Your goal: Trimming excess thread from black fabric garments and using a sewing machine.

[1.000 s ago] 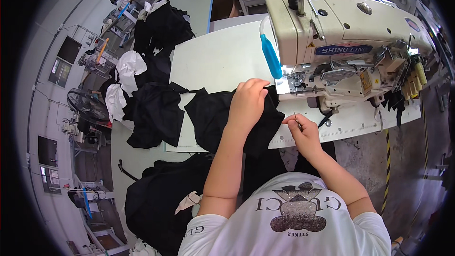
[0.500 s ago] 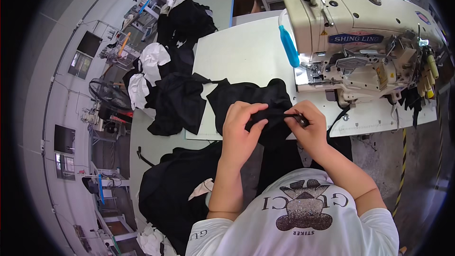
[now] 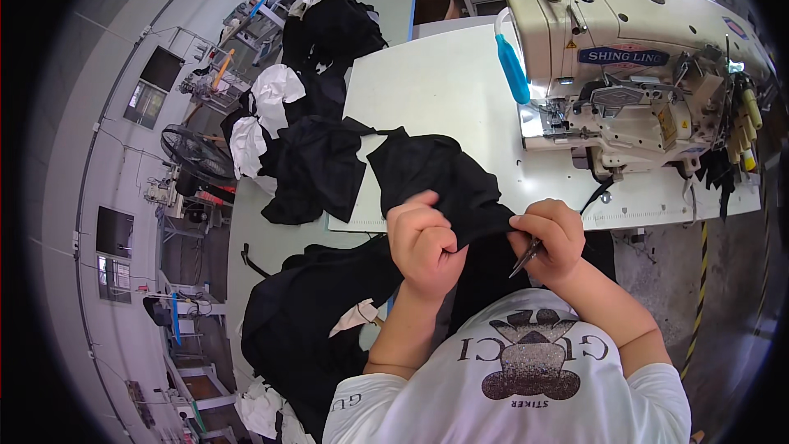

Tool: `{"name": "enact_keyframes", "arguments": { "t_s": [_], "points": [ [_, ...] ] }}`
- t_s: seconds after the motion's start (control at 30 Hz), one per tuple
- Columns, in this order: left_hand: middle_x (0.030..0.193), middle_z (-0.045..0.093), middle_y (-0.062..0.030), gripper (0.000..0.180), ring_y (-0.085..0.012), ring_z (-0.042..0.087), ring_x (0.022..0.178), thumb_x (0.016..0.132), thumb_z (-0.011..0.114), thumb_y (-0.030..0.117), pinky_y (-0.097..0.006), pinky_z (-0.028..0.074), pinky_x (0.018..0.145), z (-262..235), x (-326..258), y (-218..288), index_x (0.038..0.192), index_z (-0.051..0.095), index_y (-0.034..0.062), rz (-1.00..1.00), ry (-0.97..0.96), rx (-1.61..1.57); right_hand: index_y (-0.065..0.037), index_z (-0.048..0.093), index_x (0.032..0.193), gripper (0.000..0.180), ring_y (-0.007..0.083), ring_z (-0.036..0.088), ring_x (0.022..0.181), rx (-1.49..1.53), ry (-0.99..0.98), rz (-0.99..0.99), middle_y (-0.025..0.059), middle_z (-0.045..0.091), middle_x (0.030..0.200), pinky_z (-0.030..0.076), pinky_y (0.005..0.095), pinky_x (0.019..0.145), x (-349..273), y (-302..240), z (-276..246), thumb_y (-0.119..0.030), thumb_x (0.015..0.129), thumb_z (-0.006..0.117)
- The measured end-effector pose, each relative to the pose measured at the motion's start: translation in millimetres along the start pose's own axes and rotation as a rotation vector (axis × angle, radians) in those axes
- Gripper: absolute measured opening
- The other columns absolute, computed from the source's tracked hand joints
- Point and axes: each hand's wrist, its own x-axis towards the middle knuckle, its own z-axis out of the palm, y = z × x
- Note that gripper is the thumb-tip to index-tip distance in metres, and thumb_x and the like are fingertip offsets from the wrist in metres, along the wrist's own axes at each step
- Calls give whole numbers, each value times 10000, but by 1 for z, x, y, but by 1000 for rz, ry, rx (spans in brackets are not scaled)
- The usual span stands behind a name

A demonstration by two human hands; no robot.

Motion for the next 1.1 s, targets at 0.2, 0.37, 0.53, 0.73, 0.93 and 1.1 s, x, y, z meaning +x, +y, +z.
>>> {"name": "enact_keyframes", "arguments": {
  "t_s": [0.2, 0.37, 0.53, 0.73, 0.93, 1.1],
  "points": [
    [849, 542, -66, 404, -211, 535, 687, 514, 720, -133, -290, 425, 591, 2, -2, 0, 674, 433, 102, -4, -18, -91, -54, 637, 844, 345, 206, 559, 558, 0, 3, 3, 61, 569, 718, 425, 295, 469, -1, 0, -2, -18, 516, 738],
    [791, 561, -20, 288, -194, 529, 626, 548, 740, -5, -287, 401, 491, 3, -3, -5, 772, 615, 127, 112, -88, -5, -55, 638, 847, 346, 203, 560, 568, -12, -20, -8, 57, 565, 721, 424, 294, 470, -2, 1, -1, -32, 520, 748],
    [760, 544, 6, 248, -176, 490, 588, 576, 729, 81, -289, 375, 465, -1, -13, -14, 796, 640, 153, 227, -9, 29, -51, 645, 929, 373, 212, 561, 586, 142, -164, 81, 63, 560, 741, 439, 288, 503, 3, -3, -5, -200, 631, 811],
    [841, 543, 11, 256, -164, 481, 633, 600, 716, 120, -284, 362, 467, -5, -18, -23, 840, 637, 165, 322, 26, -28, -33, 632, 1046, 369, 205, 505, 542, 309, -410, 444, 65, 495, 696, 418, 294, 501, 12, -11, -22, -223, 750, 746],
    [858, 552, 13, 245, -163, 486, 646, 612, 714, 117, -282, 380, 487, -2, -16, -20, 831, 618, 171, 362, -21, -94, -30, 633, 1037, 333, 209, 508, 543, 267, -411, 329, 71, 495, 702, 406, 305, 482, 28, -15, -22, -234, 785, 708],
    [832, 567, 17, 256, -164, 503, 641, 598, 720, 123, -287, 392, 490, -4, -15, -18, 827, 615, 171, 271, -45, -96, -22, 621, 928, 314, 239, 510, 526, 127, -486, 288, 73, 493, 669, 392, 329, 461, 21, -12, -30, -317, 825, 654]
  ]
}}
